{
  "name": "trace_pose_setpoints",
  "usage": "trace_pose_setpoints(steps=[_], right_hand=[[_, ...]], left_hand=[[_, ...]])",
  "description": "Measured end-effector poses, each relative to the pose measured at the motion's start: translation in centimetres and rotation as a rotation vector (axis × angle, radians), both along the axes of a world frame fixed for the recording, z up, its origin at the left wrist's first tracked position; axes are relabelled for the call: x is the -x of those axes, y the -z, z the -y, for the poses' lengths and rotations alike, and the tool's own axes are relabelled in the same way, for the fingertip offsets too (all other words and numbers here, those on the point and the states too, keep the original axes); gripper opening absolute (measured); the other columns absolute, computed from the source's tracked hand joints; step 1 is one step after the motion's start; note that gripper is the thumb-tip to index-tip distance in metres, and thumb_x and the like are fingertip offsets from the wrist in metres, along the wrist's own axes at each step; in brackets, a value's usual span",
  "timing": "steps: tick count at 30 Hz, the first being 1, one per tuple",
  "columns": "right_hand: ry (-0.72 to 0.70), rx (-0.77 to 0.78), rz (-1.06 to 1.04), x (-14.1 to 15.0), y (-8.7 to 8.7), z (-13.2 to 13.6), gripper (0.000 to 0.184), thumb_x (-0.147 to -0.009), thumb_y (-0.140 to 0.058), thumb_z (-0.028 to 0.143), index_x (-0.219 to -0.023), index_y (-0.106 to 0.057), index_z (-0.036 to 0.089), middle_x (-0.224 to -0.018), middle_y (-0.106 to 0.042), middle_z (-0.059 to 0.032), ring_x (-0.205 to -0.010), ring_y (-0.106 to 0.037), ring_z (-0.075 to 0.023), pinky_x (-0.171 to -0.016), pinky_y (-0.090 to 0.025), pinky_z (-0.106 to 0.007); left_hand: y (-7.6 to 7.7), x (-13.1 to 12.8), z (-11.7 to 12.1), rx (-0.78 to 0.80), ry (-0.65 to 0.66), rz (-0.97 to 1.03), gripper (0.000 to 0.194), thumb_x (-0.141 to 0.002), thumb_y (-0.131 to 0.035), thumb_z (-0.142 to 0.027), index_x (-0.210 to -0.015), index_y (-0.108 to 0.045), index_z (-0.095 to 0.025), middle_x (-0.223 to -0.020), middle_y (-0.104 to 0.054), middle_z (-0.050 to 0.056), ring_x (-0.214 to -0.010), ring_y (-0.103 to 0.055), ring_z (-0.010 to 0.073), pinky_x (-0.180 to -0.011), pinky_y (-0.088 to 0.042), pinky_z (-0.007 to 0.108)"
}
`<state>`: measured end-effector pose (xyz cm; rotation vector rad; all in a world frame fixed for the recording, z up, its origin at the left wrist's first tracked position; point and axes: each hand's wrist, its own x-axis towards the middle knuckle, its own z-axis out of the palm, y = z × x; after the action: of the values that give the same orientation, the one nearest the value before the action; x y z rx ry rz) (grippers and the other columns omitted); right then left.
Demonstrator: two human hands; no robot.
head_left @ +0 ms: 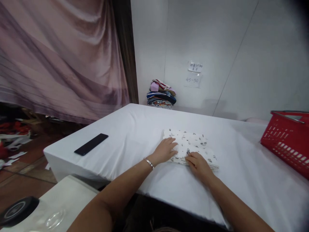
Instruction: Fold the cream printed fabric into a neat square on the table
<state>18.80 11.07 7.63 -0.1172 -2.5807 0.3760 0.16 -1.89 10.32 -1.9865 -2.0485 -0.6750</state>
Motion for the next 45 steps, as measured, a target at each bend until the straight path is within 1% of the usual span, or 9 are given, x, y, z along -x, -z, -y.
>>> trace_pose_setpoints(steps=[5,11,16,21,24,29,32,37,45], right_hand=[[-0.031,-0.033,0.072,-1.1,-0.9,0.5,0.025,-0.090,-0.039,0.019,-0.097,-0.064,0.021,-0.092,-0.062,-0.0086,-0.085,-0.056,-0.0211,-0.073,-0.047,-0.035],[0.004,0.072,-0.003,1.8,-3.7,-1.2,0.027,-0.091,-0.038,0.023,-0.102,-0.063,0.021,-0.107,-0.061,-0.0088,-0.100,-0.055,-0.0203,-0.087,-0.046,-0.037],[-0.015,0.032,0.272,4.2,-2.6,-1.5,0.052,-0.089,-0.040,0.045,-0.135,-0.039,0.020,-0.142,-0.034,-0.0118,-0.132,-0.026,-0.0263,-0.105,-0.026,-0.047],[-0.041,0.003,0.505,4.0,-1.4,0.0,0.065,-0.089,-0.027,0.057,-0.143,-0.019,0.022,-0.150,-0.013,-0.0085,-0.137,-0.007,-0.0259,-0.109,-0.006,-0.048],[-0.036,0.046,0.504,3.9,-1.7,0.2,0.067,-0.088,-0.029,0.059,-0.143,-0.020,0.021,-0.149,-0.015,-0.0092,-0.137,-0.006,-0.0267,-0.109,-0.004,-0.049],[-0.100,0.275,0.454,4.3,-3.1,-1.9,0.058,-0.089,-0.029,0.058,-0.135,-0.040,0.025,-0.144,-0.031,-0.0061,-0.134,-0.022,-0.0247,-0.109,-0.016,-0.044],[0.079,0.302,0.320,4.8,-4.0,-5.2,0.053,-0.090,-0.028,0.053,-0.127,-0.050,0.021,-0.138,-0.042,-0.0071,-0.131,-0.030,-0.0230,-0.107,-0.023,-0.041],[0.482,0.062,0.437,4.7,-2.3,-10.4,0.058,-0.090,-0.032,0.047,-0.138,-0.032,0.013,-0.148,-0.019,-0.0111,-0.137,-0.008,-0.0253,-0.108,-0.011,-0.047],[0.542,0.038,0.573,4.3,0.6,-11.6,0.061,-0.091,-0.020,0.051,-0.141,-0.025,0.017,-0.150,-0.012,-0.0049,-0.137,-0.004,-0.0218,-0.107,-0.014,-0.046]], left_hand=[[2.2,-0.3,0.7,0.103,-0.079,-0.077,0.037,-0.091,-0.036,-0.038,-0.121,-0.047,-0.019,-0.133,-0.045,0.010,-0.127,-0.034,0.0248,-0.103,-0.029,0.047],[2.3,-0.8,0.7,0.059,-0.104,-0.115,0.036,-0.091,-0.035,-0.036,-0.120,-0.048,-0.019,-0.133,-0.046,0.011,-0.126,-0.037,0.0235,-0.104,-0.027,0.047],[2.3,-0.4,0.7,0.107,-0.112,-0.074,0.039,-0.090,-0.037,-0.035,-0.124,-0.046,-0.019,-0.136,-0.043,0.011,-0.128,-0.034,0.0257,-0.105,-0.026,0.049],[-0.1,0.8,-1.0,0.307,-0.097,0.023,0.041,-0.089,-0.037,-0.038,-0.123,-0.049,-0.020,-0.136,-0.043,0.010,-0.128,-0.035,0.0234,-0.104,-0.029,0.043],[-0.7,1.2,-2.7,0.248,-0.167,-0.014,0.045,-0.088,-0.036,-0.043,-0.125,-0.048,-0.019,-0.140,-0.038,0.010,-0.131,-0.029,0.0253,-0.106,-0.025,0.044],[1.8,1.7,-3.5,0.220,-0.202,-0.097,0.045,-0.089,-0.035,-0.041,-0.126,-0.047,-0.018,-0.140,-0.038,0.011,-0.132,-0.029,0.0265,-0.106,-0.022,0.049],[2.8,1.8,-3.3,0.212,-0.210,-0.098,0.049,-0.089,-0.034,-0.046,-0.127,-0.045,-0.018,-0.141,-0.037,0.011,-0.132,-0.028,0.0273,-0.107,-0.021,0.050],[2.4,1.6,-3.0,0.236,-0.210,-0.059,0.050,-0.089,-0.032,-0.048,-0.128,-0.044,-0.020,-0.141,-0.036,0.010,-0.133,-0.026,0.0263,-0.107,-0.017,0.051],[-0.5,2.0,-5.4,0.453,-0.230,0.042,0.063,-0.083,-0.032,-0.059,-0.131,-0.042,-0.020,-0.145,-0.029,0.011,-0.134,-0.022,0.0285,-0.106,-0.015,0.054]])
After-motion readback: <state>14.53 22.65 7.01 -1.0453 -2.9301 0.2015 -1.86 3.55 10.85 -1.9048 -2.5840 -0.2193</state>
